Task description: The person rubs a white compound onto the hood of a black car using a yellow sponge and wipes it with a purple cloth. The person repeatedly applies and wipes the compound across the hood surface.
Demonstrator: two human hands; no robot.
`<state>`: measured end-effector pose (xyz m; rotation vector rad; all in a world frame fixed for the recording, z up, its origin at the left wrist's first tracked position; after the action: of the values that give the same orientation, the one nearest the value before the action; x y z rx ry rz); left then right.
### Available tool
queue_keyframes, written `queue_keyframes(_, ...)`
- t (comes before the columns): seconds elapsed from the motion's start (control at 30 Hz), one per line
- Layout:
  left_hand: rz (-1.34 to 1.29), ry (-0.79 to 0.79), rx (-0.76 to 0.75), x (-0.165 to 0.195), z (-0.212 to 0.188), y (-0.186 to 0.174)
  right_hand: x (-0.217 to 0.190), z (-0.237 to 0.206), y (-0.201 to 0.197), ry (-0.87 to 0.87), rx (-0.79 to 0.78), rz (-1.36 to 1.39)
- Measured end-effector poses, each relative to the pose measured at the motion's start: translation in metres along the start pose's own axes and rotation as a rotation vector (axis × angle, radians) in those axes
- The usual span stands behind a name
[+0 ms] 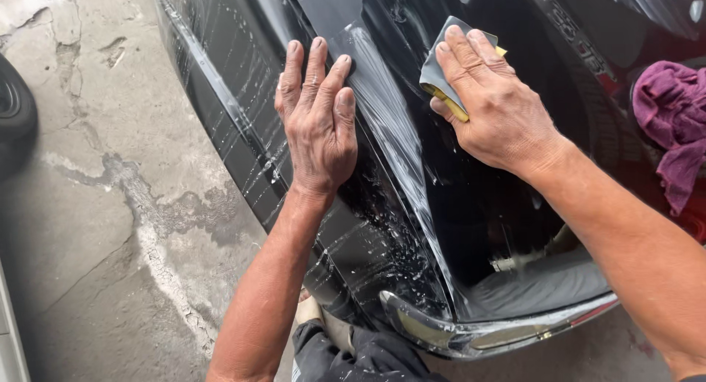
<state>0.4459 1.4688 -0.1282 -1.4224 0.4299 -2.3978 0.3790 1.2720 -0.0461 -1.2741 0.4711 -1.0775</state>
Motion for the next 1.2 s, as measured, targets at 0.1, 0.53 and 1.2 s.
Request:
queue_keyframes(0.1,-0.002,0.004,0.015,-0.001,0.0,0.001,0.009,0.027,0.004,0.012,0.015,0.056)
queue_keyframes(0.53,0.01,-0.003,-0.004,0.0,0.001,0.0,-0.003,0.034,-0.006,-0.054,0.039,0.047)
queue_keyframes(1.2,-0.002,0.008,0.02,-0.002,-0.003,0.002,0.015,0.019,0.002,-0.119,-0.014,-0.106)
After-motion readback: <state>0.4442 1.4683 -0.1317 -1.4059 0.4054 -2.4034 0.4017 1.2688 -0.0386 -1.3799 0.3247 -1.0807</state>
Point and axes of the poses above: each hand's wrist, its own z-axis towards the middle knuckle, its own y-axis out of the palm, x = y × z, the point moved 5 cm from there along z, towards the middle knuckle, and after that the axes turned 14 degrees about -y, right-handed, at the moved point
